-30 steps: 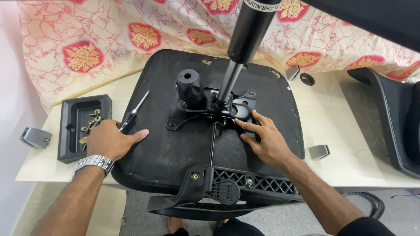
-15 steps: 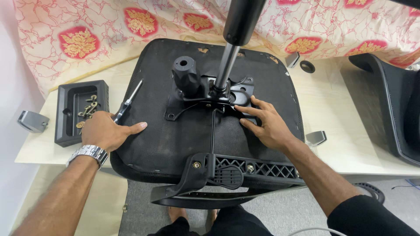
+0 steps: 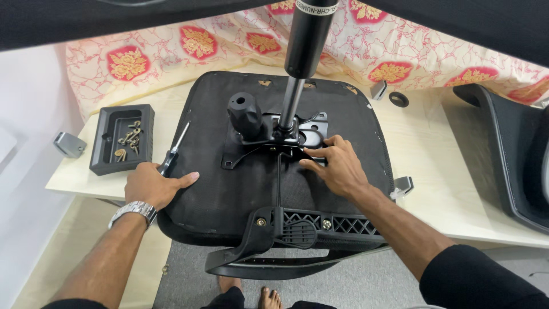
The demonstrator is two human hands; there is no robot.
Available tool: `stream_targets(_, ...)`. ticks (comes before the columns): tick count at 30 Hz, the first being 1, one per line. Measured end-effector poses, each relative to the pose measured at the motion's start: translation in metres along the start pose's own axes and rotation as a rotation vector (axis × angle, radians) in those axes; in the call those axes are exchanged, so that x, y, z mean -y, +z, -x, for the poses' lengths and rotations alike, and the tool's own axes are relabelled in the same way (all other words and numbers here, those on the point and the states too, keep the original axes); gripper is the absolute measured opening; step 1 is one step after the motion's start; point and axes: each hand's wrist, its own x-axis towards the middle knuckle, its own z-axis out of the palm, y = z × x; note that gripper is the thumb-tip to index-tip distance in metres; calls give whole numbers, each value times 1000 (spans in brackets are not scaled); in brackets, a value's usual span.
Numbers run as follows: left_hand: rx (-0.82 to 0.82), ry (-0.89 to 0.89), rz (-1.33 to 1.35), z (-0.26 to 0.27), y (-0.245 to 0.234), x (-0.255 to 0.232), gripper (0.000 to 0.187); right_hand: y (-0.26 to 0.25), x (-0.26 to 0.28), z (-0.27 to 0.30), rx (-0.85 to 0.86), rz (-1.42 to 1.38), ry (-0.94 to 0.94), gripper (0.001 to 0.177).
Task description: The person attaches a black plastic bracket to the underside of an office chair seat using a screwdriver and multiple screws. They then position the chair's gas lift mechanism onto the seat and secure it with additional screws.
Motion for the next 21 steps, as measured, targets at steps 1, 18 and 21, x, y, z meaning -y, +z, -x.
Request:
stream_targets(1,-2,-5,17,-1,-1,0,79,2,7,-2,-33,0,22,38)
stream_targets(18,-69,-16,75,-10,7,5,93,20,28,-10,-262,21,80,36)
stream_targets(21,-17,-48,89,-9,4,2,87,15,27,-13,-175,63,111,34)
